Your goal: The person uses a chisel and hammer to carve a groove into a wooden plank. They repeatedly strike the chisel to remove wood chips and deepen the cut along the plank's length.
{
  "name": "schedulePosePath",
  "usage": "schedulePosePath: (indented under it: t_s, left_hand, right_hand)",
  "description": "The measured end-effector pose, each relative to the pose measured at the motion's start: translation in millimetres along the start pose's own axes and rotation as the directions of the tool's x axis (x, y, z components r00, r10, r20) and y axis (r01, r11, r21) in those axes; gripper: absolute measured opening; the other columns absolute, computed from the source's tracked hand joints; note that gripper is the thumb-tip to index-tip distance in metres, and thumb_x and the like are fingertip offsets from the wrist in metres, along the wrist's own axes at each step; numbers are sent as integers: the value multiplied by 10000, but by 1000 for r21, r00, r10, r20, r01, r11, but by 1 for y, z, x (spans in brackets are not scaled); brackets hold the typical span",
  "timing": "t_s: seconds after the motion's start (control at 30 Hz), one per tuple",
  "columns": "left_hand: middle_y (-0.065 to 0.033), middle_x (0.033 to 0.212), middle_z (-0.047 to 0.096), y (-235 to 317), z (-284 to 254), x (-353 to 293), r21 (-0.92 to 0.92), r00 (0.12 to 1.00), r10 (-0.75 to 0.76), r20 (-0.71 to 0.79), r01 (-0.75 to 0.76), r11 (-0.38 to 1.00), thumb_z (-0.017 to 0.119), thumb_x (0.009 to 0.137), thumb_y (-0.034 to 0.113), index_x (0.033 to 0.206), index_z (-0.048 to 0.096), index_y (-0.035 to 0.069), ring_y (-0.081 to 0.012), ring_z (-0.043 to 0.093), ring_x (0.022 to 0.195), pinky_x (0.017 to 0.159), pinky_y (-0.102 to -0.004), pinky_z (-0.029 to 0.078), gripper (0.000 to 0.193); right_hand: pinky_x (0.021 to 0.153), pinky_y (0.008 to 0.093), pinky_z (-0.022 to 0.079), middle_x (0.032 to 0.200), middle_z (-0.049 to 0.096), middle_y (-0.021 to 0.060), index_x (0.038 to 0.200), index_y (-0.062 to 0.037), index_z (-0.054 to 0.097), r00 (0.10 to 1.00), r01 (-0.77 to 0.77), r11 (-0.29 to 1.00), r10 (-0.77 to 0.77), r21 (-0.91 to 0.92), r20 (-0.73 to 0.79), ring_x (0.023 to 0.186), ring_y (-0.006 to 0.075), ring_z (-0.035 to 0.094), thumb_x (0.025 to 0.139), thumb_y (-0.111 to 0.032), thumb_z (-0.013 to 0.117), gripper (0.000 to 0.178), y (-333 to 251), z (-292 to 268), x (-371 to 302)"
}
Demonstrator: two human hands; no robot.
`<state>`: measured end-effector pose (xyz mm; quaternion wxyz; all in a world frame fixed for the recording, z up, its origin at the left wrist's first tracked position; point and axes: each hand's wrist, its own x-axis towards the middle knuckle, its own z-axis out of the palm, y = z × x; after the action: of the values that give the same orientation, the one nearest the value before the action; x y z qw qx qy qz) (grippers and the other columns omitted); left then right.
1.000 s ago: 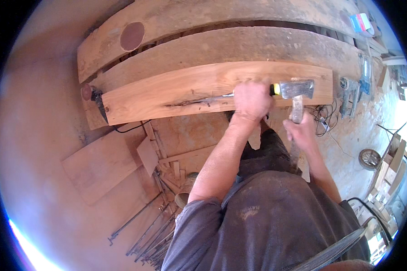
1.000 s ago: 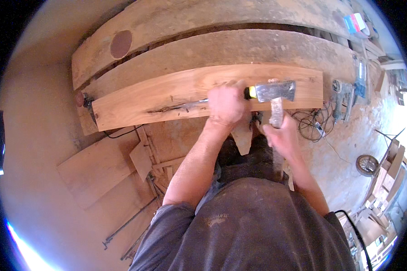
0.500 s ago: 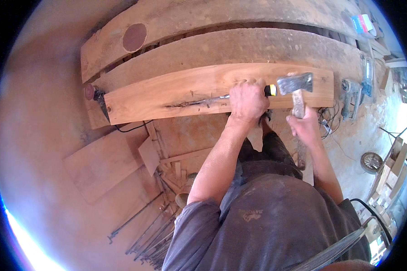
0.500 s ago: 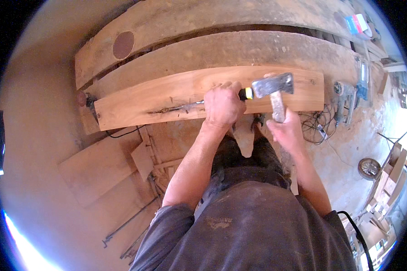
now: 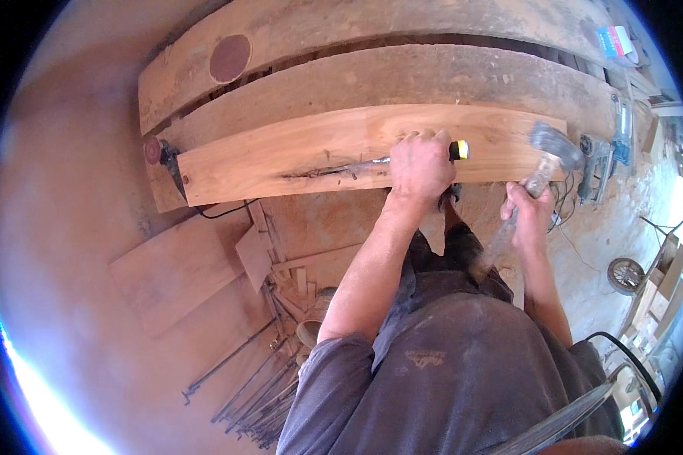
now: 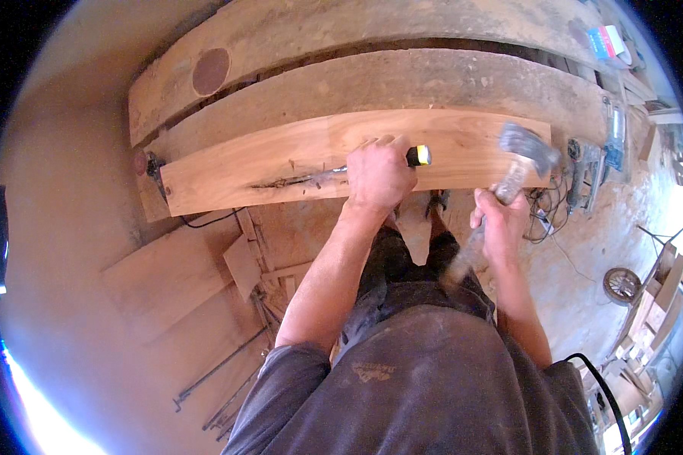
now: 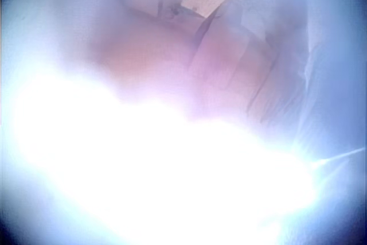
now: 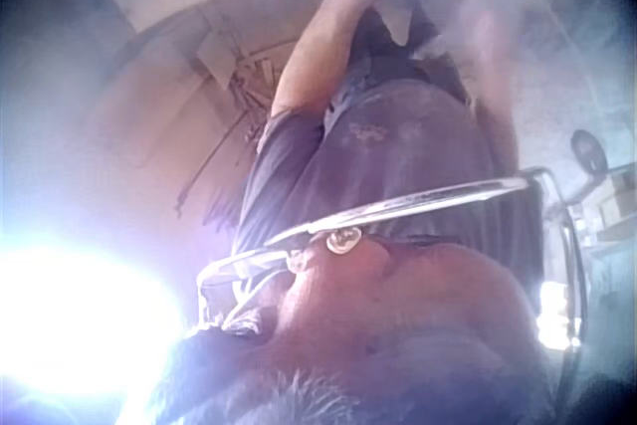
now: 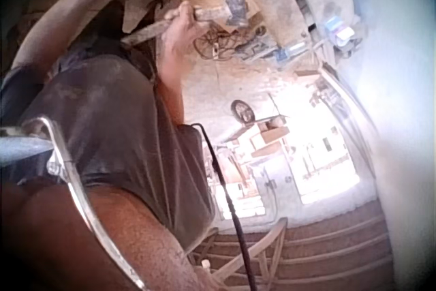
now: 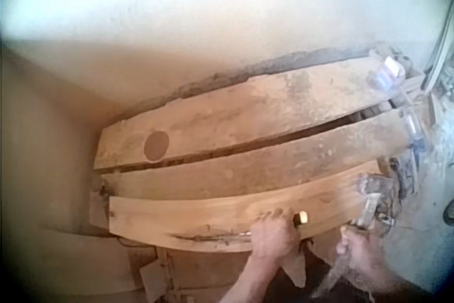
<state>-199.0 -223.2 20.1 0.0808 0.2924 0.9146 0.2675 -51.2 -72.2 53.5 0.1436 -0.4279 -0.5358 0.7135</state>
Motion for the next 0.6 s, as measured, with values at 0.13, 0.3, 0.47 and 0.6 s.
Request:
schedulePosePath:
  t_s: [0.13,0.3,0.47,0.6]
  left_hand:
    - [-126,788,665,-4,6,-1,-25,1000,14,15,-14,1000,681,705,112,816,636,85,-368,680,783,680,-484,534,123]
    - [-139,817,680,-7,0,-3,33,996,13,93,-16,999,689,725,128,844,652,85,-369,686,796,687,-479,544,131]
    - [-147,838,689,-10,5,0,15,996,16,93,-17,1000,683,738,128,845,655,87,-371,689,810,692,-487,545,118]
    - [-151,835,693,-13,2,-3,7,996,33,82,-34,999,681,743,130,849,660,86,-370,691,825,698,-491,546,117]
  right_hand:
    - [417,282,404,629,522,17,933,-41,516,962,-48,838,185,-544,201,448,115,502,860,-32,687,186,7,24,-12]
    - [422,288,407,655,546,36,906,-39,536,975,-31,931,108,-363,193,462,123,501,853,-29,681,155,-11,7,9]
    - [418,312,406,630,540,40,826,-48,532,979,-150,966,174,-211,102,442,130,495,851,-24,663,135,1,15,-8]
    - [407,290,413,614,555,44,844,-31,545,933,-174,875,293,-452,209,437,130,517,832,-26,676,131,2,18,-3]
